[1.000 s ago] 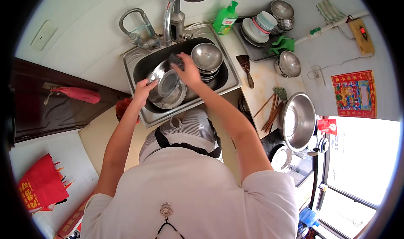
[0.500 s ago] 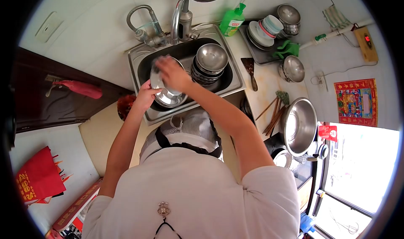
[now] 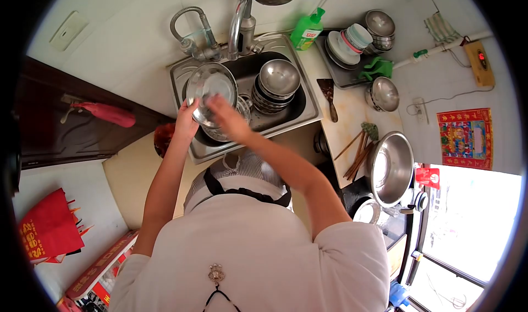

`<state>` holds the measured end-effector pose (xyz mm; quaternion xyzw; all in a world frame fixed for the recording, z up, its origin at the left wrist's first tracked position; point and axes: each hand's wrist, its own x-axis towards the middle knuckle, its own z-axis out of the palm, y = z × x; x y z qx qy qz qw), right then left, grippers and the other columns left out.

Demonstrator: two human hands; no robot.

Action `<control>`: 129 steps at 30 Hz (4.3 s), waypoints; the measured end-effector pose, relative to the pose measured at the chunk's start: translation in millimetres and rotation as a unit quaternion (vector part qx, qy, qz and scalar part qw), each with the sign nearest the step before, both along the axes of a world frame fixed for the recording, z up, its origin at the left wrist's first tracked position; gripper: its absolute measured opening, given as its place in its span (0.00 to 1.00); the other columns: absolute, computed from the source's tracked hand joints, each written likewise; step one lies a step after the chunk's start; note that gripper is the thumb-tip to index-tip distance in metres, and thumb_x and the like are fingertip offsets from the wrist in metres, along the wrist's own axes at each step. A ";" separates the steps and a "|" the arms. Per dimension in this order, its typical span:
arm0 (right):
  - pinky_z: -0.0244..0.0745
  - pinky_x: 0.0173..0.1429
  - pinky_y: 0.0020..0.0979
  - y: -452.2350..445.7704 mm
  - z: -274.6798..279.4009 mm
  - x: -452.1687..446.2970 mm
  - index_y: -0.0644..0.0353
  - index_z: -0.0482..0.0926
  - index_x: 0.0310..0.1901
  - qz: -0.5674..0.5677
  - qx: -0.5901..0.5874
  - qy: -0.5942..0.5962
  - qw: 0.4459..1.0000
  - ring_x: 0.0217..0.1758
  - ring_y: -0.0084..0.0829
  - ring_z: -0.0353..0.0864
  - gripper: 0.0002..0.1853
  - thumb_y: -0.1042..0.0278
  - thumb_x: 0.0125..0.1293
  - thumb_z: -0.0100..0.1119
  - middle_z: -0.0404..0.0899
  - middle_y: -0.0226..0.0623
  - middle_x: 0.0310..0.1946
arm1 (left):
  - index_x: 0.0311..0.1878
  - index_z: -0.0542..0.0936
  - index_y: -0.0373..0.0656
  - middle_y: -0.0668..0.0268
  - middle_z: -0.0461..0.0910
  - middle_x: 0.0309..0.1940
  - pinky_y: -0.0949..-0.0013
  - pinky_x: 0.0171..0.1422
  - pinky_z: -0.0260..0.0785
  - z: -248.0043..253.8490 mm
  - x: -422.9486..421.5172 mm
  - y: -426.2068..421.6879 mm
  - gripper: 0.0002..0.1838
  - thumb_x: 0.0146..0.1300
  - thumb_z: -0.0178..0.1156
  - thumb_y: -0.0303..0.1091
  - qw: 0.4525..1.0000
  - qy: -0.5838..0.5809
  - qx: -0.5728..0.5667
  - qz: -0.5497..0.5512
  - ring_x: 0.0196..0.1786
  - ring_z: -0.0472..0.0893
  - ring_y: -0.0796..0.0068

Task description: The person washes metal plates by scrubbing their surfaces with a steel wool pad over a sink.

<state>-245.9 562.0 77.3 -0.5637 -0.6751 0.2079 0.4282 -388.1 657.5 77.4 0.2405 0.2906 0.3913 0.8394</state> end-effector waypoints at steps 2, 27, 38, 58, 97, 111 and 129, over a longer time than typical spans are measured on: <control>0.49 0.71 0.45 -1.1 23.0 -14.7 0.47 0.66 0.62 0.052 0.045 -0.100 0.993 0.71 0.44 0.53 0.30 0.76 0.56 0.56 0.60 0.38 0.65 | 0.47 0.75 0.42 0.66 0.79 0.41 0.71 0.47 0.71 -13.6 -2.0 5.0 0.11 0.64 0.57 0.34 1.000 0.000 -0.021 0.010 0.44 0.79 0.74; 0.58 0.67 0.41 -20.6 5.8 -32.9 0.54 0.70 0.57 -0.108 0.052 -0.009 0.993 0.65 0.49 0.62 0.24 0.79 0.56 0.52 0.66 0.46 0.60 | 0.64 0.64 0.50 0.63 0.68 0.60 0.58 0.66 0.58 -5.7 13.5 -24.7 0.27 0.67 0.43 0.55 0.988 -0.072 -0.131 0.031 0.61 0.68 0.65; 0.69 0.54 0.37 60.1 27.7 -15.7 0.63 0.74 0.49 -0.082 -0.005 0.104 0.991 0.51 0.47 0.74 0.15 0.70 0.61 0.51 0.74 0.48 0.48 | 0.58 0.68 0.48 0.70 0.72 0.53 0.67 0.57 0.66 -3.2 12.0 -30.2 0.25 0.66 0.47 0.55 0.993 -0.027 -0.111 0.029 0.54 0.72 0.74; 0.65 0.56 0.30 51.8 -76.1 36.9 0.63 0.68 0.56 -0.383 -0.152 0.410 0.814 0.53 0.36 0.72 0.19 0.63 0.66 0.48 0.74 0.44 0.50 | 0.53 0.75 0.33 0.65 0.79 0.44 0.77 0.51 0.66 -39.2 18.5 -55.2 0.19 0.56 0.56 0.16 0.988 0.152 0.018 0.020 0.46 0.77 0.79; 0.77 0.38 0.37 -153.2 -21.3 55.4 0.60 0.73 0.39 -0.226 -0.229 0.713 0.623 0.34 0.32 0.79 0.10 0.64 0.60 0.54 0.77 0.37 0.33 | 0.57 0.72 0.39 0.66 0.76 0.43 0.75 0.45 0.70 -37.9 94.5 -152.7 0.23 0.58 0.62 0.29 0.934 0.244 0.159 -0.208 0.41 0.76 0.78; 0.77 0.34 0.35 -472.2 -4.4 106.4 0.62 0.71 0.43 -0.438 0.000 0.690 0.576 0.35 0.31 0.78 0.15 0.73 0.55 0.62 0.75 0.37 0.36 | 0.56 0.72 0.38 0.64 0.76 0.47 0.76 0.48 0.71 -24.5 217.2 -432.2 0.20 0.58 0.59 0.24 0.841 0.124 0.275 -0.449 0.47 0.77 0.77; 0.68 0.42 0.29 -666.4 -49.1 129.2 0.68 0.77 0.39 -0.858 0.012 0.406 0.315 0.36 0.27 0.76 0.19 0.62 0.50 0.65 0.80 0.39 0.35 | 0.58 0.73 0.45 0.69 0.78 0.50 0.77 0.46 0.68 -35.6 319.2 -547.2 0.21 0.60 0.53 0.26 0.596 0.165 0.290 -0.730 0.45 0.77 0.82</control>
